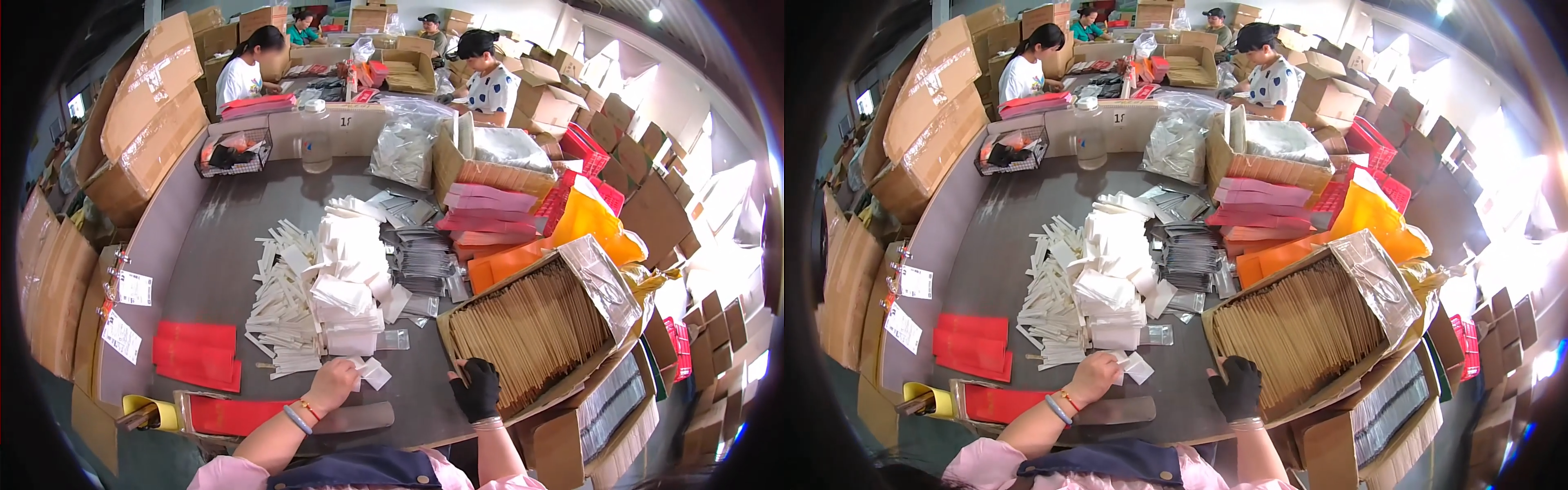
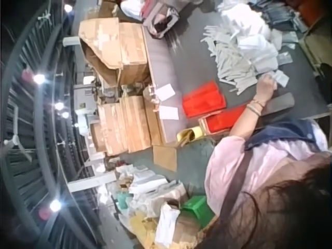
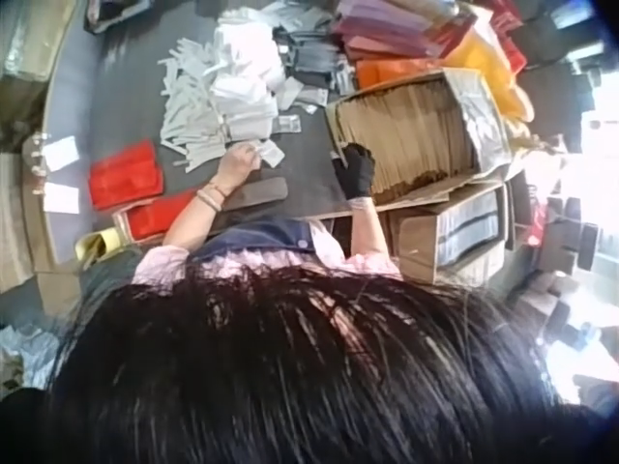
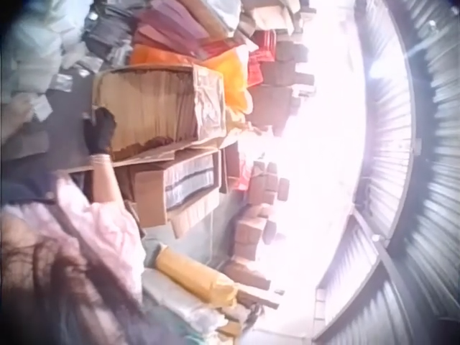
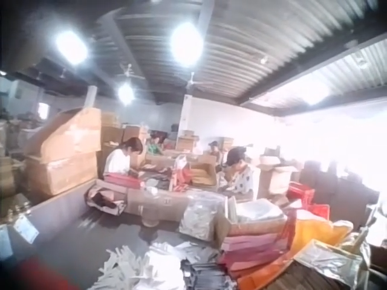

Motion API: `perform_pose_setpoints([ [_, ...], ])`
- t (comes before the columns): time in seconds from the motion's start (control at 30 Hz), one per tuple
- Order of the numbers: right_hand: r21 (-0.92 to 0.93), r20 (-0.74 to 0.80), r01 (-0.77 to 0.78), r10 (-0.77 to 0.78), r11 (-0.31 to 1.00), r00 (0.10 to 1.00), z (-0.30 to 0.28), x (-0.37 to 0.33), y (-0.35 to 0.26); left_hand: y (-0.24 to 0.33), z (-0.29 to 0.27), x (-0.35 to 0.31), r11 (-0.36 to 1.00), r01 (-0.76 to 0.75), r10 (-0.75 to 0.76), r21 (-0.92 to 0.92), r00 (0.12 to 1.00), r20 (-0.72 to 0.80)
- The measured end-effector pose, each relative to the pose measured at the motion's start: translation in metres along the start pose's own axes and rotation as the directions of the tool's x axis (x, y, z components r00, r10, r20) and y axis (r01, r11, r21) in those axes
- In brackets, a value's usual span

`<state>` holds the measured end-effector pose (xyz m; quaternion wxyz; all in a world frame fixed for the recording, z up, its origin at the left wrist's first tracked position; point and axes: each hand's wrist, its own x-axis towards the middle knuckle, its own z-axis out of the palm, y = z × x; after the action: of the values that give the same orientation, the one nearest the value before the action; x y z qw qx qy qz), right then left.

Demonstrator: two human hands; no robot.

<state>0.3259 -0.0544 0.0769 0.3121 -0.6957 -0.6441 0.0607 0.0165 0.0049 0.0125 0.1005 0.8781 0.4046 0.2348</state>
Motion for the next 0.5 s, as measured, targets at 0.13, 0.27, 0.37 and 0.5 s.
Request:
perform_pose_setpoints([
  [0.13, -0.006, -0.1, 0.003, -0.003, 1.0, 0.995, -0.009, 0.003, 0.015, 0.011, -0.033, 0.008, 0.994, 0.06, -0.067, -0.087, 0.995, -0.073],
  [0.27, -0.134, -0.143, -0.036, 0.016, 0.99, 0.99, -0.027, 0.012, 0.044, 0.03, -0.068, -0.002, 0.926, 0.252, -0.308, -0.281, 0.935, -0.176],
  [0.37, -0.196, -0.244, -0.109, 0.059, 0.974, 0.968, -0.041, 0.002, 0.083, 0.041, -0.078, -0.012, 0.839, 0.322, -0.453, -0.438, 0.859, -0.236],
  [0.5, -0.408, -0.218, -0.288, 0.214, 0.866, 0.952, -0.053, 0.006, 0.11, 0.044, -0.052, -0.049, 0.468, 0.461, -0.746, -0.754, 0.664, -0.058],
])
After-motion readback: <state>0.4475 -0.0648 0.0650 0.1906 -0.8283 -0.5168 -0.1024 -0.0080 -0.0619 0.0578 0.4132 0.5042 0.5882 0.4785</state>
